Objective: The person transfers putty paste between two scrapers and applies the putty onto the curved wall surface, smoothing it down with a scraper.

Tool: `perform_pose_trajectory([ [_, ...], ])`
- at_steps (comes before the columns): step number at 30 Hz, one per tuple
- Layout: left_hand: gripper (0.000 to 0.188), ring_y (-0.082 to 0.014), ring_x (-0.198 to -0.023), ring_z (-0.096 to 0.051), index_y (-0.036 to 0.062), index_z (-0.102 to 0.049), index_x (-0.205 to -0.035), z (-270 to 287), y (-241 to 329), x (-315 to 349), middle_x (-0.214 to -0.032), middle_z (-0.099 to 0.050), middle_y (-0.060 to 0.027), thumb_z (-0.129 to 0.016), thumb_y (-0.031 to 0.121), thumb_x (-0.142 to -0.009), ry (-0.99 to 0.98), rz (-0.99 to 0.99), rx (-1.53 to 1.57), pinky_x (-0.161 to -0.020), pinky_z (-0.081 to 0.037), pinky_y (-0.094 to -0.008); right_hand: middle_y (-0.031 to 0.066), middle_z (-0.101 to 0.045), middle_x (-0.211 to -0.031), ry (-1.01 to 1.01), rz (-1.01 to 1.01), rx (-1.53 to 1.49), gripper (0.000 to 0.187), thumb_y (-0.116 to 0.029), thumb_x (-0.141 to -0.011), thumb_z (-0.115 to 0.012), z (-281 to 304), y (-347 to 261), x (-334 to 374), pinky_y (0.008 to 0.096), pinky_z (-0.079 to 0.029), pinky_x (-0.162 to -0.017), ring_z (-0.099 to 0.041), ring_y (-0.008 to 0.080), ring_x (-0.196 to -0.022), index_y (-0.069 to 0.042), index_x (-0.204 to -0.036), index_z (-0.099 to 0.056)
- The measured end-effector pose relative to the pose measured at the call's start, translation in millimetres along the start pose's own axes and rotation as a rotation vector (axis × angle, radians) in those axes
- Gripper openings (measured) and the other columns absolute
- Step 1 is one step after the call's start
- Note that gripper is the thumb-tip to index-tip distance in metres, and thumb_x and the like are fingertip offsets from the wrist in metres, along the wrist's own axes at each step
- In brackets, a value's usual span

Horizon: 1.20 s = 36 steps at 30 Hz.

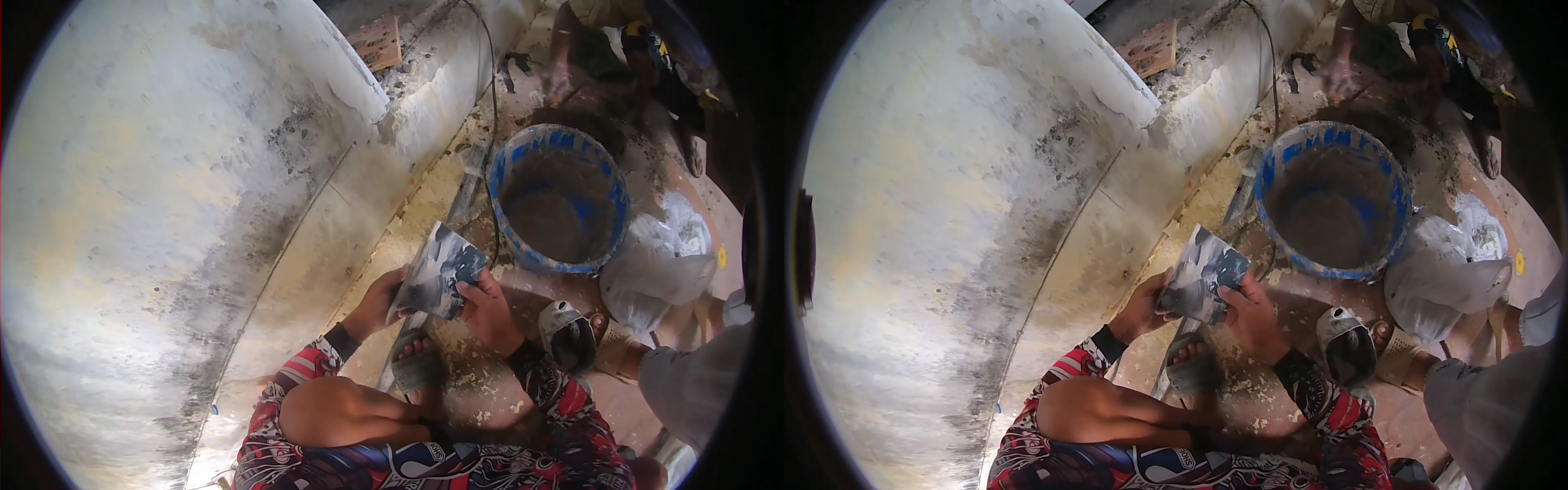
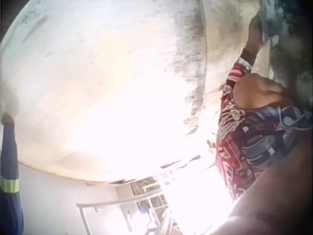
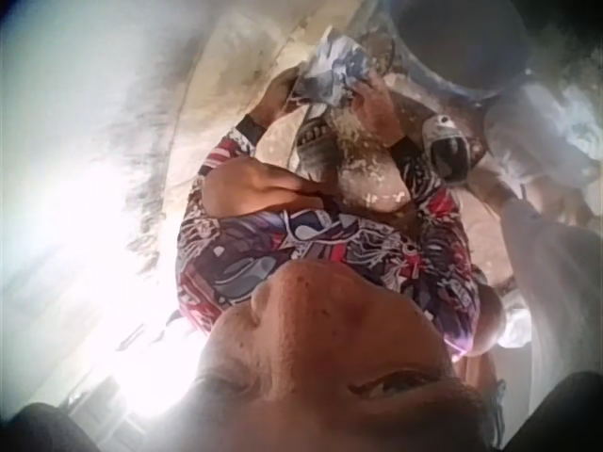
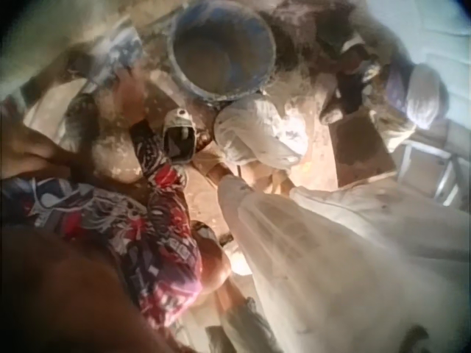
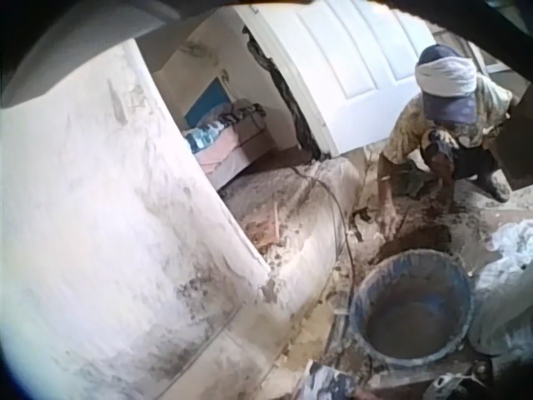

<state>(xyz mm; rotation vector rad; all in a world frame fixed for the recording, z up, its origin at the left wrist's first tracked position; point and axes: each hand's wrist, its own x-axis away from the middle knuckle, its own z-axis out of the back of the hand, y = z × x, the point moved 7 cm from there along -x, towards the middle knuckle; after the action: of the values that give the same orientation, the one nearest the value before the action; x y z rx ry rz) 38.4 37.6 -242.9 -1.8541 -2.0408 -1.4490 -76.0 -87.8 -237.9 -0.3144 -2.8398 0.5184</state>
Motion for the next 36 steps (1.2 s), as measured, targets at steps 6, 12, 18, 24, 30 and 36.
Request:
perform_pose_trajectory([
  [6, 0.034, -0.0146, -0.069, -0.063, 0.0016, -0.062, -0.108, -7, 3, -23, -0.087, -0.067, -0.0071, -0.049, 0.032, -0.101, 0.047, -0.014, -0.109, -0.063, -0.053, -0.0295, 0.0029, -0.060, -0.123, 0.077, 0.116, 0.144, 0.042, 0.004, -0.096, -0.049, 19, -19, 4, 0.0300, -0.051, -0.090, -0.060, 0.0132, -0.110, -0.006, -0.137, -0.046],
  [12, 0.027, -0.0052, -0.066, -0.047, 0.0048, -0.062, -0.087, 69, 52, -8, -0.074, -0.054, 0.0050, -0.054, 0.026, -0.101, 0.336, -0.416, -0.627, -0.059, -0.038, -0.0233, 0.0051, -0.059, -0.130, -0.089, 0.039, 0.051, 0.047, 0.007, -0.095, -0.047, -2, -26, 3, 0.0324, -0.046, -0.102, -0.057, 0.0171, -0.119, -0.004, -0.141, -0.044],
  [18, 0.024, -0.0028, -0.064, -0.036, 0.0042, -0.054, -0.079, 7, 92, 26, -0.069, -0.044, 0.0079, -0.059, 0.017, -0.098, 0.468, -0.787, -0.868, -0.055, -0.029, -0.0227, 0.0035, -0.061, -0.120, 0.083, 0.085, 0.103, 0.039, 0.002, -0.097, -0.048, 16, -30, 5, 0.0291, -0.049, -0.089, -0.059, 0.0125, -0.109, -0.004, -0.136, -0.046],
  [24, 0.019, -0.0077, -0.058, -0.043, 0.0019, -0.057, -0.080, -46, 78, 53, -0.062, -0.046, 0.0036, -0.061, 0.013, -0.095, 0.525, -0.769, -0.993, -0.053, -0.034, -0.0264, 0.0017, -0.062, -0.118, 0.074, 0.070, 0.119, 0.042, 0.004, -0.096, -0.048, 36, -26, -2, 0.0286, -0.051, -0.088, -0.061, 0.0113, -0.104, -0.005, -0.137, -0.047],
  [30, 0.008, -0.0358, -0.055, -0.053, 0.0007, -0.059, -0.082, -55, 27, 55, -0.062, -0.051, -0.0154, -0.062, 0.004, -0.089, 0.154, -1.034, -1.643, -0.052, -0.043, -0.0372, -0.0057, -0.061, -0.092, 0.174, 0.145, 0.339, 0.024, -0.005, -0.097, -0.053, 31, -39, -2, 0.0186, -0.037, -0.052, -0.044, 0.0001, -0.060, -0.008, -0.121, -0.057],
  [36, 0.012, -0.0088, -0.062, -0.059, -0.0031, -0.064, -0.099, 8, 37, 61, -0.073, -0.064, -0.0044, -0.061, 0.007, -0.093, 0.547, -0.585, -1.112, -0.054, -0.049, -0.0292, -0.0075, -0.058, -0.091, 0.222, 0.279, 0.508, 0.024, -0.007, -0.098, -0.054, 27, -47, -3, 0.0199, -0.040, -0.055, -0.047, -0.0006, -0.066, -0.010, -0.122, -0.058],
])
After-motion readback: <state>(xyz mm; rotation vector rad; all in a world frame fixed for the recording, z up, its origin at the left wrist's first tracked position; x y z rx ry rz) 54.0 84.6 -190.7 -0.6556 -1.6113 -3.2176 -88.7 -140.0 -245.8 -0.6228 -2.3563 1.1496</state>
